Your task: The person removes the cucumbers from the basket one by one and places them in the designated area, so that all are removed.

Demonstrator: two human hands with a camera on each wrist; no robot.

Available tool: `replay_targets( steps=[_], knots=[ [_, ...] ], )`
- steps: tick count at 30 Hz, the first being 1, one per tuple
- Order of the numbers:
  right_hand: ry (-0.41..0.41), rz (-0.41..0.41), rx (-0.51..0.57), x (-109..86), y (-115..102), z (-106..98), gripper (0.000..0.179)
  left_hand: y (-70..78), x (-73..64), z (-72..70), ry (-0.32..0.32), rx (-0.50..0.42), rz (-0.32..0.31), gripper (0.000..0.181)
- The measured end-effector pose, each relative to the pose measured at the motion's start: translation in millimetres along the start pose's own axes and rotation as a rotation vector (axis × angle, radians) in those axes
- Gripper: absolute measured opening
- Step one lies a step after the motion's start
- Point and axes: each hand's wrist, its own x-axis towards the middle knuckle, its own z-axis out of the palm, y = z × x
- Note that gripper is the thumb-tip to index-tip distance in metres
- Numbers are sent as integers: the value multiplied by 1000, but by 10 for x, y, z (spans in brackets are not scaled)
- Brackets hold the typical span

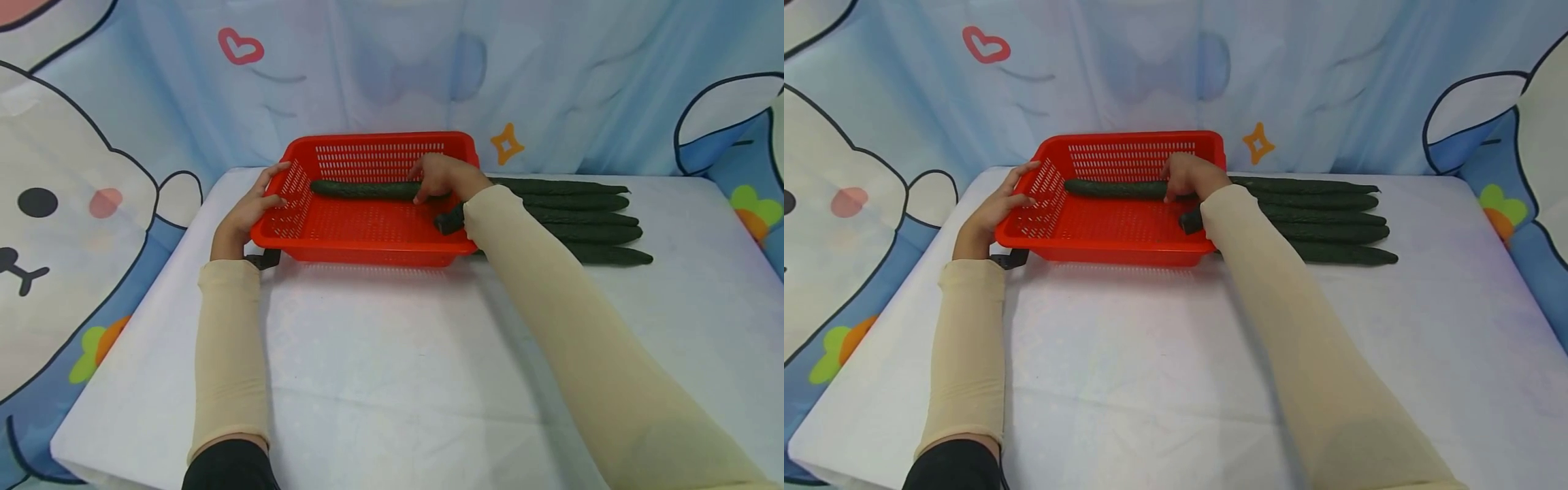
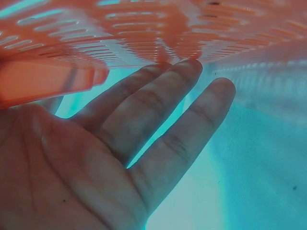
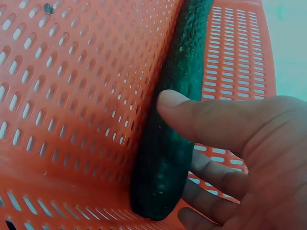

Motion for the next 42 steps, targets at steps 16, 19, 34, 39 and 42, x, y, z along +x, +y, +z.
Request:
replay_targets(
  steps=[16, 19, 34, 39, 42],
  knots=[
    [-70, 15, -30, -24, 6, 50, 53, 13, -10, 9, 1, 0, -10, 70],
    [-73, 24, -35, -25, 4, 53, 53, 7, -8, 8, 4, 4, -11, 70],
    [-67, -55, -110, -10, 18, 32, 61, -1, -11, -5, 14, 2, 2, 69],
    [-41, -81, -102, 9, 44, 37, 66, -8, -6, -2, 12, 4, 7, 70],
    [-33, -84, -98, 25, 58, 40, 67, -9, -5, -3, 13, 4, 3, 70]
  ],
)
